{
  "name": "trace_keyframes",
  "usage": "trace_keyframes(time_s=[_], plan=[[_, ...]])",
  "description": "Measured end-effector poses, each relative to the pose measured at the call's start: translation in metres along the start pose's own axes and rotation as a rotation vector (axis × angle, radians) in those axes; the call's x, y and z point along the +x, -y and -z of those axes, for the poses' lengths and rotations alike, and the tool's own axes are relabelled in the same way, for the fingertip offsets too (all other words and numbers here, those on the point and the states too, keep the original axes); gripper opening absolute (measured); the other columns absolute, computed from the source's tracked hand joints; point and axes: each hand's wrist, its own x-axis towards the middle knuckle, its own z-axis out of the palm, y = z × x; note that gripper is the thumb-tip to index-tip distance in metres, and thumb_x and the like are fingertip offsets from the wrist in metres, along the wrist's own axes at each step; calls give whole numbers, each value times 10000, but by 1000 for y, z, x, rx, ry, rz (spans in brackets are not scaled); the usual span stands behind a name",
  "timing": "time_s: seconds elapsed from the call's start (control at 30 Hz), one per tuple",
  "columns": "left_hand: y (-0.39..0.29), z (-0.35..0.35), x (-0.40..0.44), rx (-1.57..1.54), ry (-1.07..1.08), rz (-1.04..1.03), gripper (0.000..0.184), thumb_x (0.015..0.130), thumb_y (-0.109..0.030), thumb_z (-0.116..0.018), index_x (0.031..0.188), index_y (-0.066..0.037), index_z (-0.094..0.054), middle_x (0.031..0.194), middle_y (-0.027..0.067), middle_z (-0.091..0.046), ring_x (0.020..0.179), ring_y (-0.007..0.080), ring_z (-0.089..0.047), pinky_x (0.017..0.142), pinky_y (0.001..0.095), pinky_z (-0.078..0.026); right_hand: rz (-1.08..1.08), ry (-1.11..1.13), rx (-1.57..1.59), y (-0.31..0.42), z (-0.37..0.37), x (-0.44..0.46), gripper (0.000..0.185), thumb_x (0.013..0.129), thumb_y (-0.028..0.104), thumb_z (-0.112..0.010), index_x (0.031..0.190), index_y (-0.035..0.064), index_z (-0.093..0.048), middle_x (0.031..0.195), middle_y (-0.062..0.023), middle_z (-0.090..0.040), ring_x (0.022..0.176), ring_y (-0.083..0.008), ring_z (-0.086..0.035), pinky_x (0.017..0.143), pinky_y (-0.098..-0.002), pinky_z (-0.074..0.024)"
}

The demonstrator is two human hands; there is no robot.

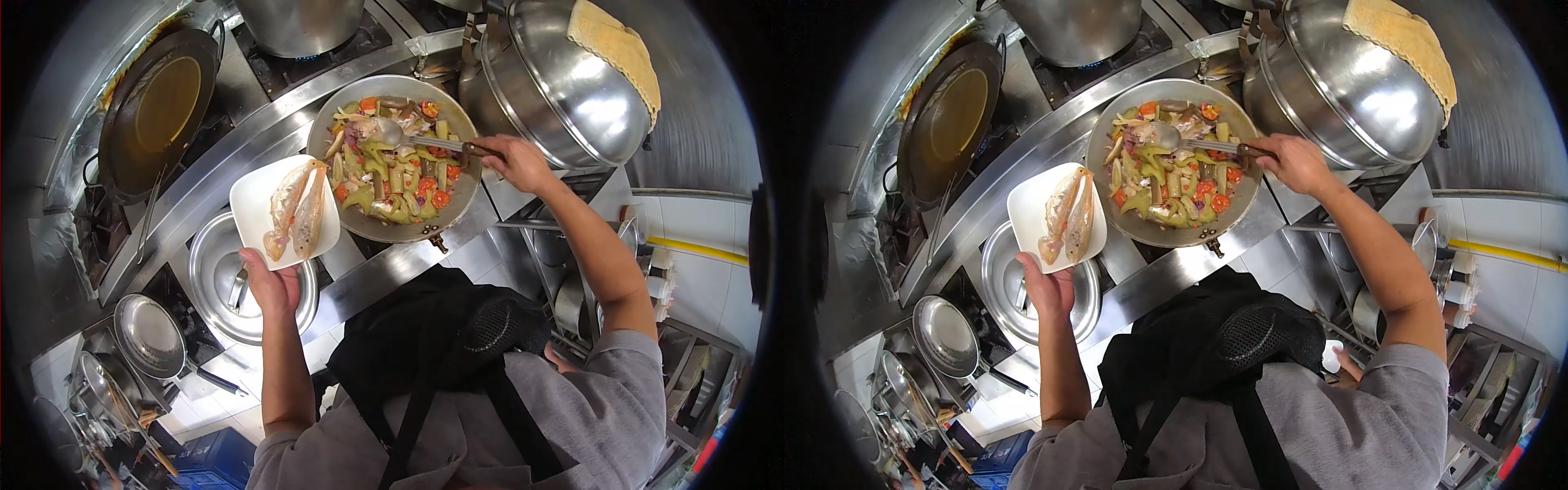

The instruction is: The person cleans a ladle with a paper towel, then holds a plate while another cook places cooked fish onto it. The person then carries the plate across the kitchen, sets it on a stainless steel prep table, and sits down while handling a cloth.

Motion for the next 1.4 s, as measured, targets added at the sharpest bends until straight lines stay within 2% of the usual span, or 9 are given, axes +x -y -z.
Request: trace_keyframes(time_s=[0.3, 0.5, 0.83, 0.9, 0.97, 1.07, 1.23, 1.37, 1.4], plan=[[-2, 6, 3, 31, -46, 9, 667, 1038, -533, -333, 1475, -29, -332, 1450, 159, -474, 1298, 322, -519, 1042, 506, -475, -19, -75, 41, -8, -13, -12, 413, 912, 220, -630, 1322, 178, -600, 1133, -109, -676, 995, -354, -631, 835, -435, -515], [14, 8, 22, 46, 39, 13, 618, 1051, -486, -344, 1468, -32, -310, 1445, 179, -457, 1263, 330, -547, 1003, 519, -511, -6, -184, -35, 5, 37, -27, 391, 924, 268, -620, 1310, 212, -608, 1006, -85, -664, 893, -340, -647, 729, -445, -516], [48, -31, 59, 42, 230, -8, 565, 1057, -504, -305, 1382, -43, -331, 1328, 203, -521, 1115, 337, -635, 798, 483, -617, 110, -123, -98, 61, 108, -53, 382, 882, 222, -662, 1262, 193, -652, 882, -86, -617, 774, -312, -619, 673, -421, -490], [49, -36, 59, 41, 210, 0, 547, 1058, -501, -305, 1365, -51, -350, 1291, 201, -541, 1083, 330, -650, 797, 480, -621, 146, -103, -111, 68, 112, -53, 395, 879, 196, -661, 1273, 177, -647, 863, -95, -607, 756, -310, -604, 666, -415, -483], [48, -39, 58, 56, 230, 70, 589, 1066, -466, -317, 1446, -17, -316, 1396, 212, -488, 1210, 387, -574, 913, 576, -550, 175, -82, -124, 80, 118, -53, 409, 875, 169, -660, 1284, 162, -642, 844, -104, -596, 738, -307, -588, 658, -409, -476], [45, -46, 52, 98, 221, 92, 582, 1066, -465, -313, 1432, -13, -338, 1375, 211, -506, 1191, 385, -588, 920, 569, -552, 204, -73, -177, 102, 120, -52, 373, 879, 203, -654, 1252, 201, -663, 853, -70, -613, 760, -295, -631, 635, -415, -496], [55, -40, 52, 37, 253, 66, 562, 1060, -498, -290, 1382, -42, -355, 1288, 203, -552, 1074, 338, -656, 803, 500, -618, 288, -297, -483, 124, 127, -55, 359, 841, 120, -665, 1185, 217, -707, 795, -41, -569, 708, -249, -625, 577, -382, -501], [49, -36, 50, 2, 249, 56, 599, 1060, -498, -283, 1408, -13, -333, 1325, 229, -537, 1106, 373, -641, 826, 531, -608, 119, -340, -486, 122, 153, -64, 377, 830, 120, -677, 1185, 243, -703, 818, -30, -581, 739, -245, -635, 601, -388, -514], [43, -34, 49, -3, 229, 93, 623, 1061, -488, -304, 1439, 5, -350, 1405, 216, -499, 1220, 380, -571, 946, 565, -541, 31, -306, -508, 118, 157, -64, 360, 839, 146, -678, 1183, 250, -699, 832, -32, -591, 746, -256, -643, 620, -397, -521]])
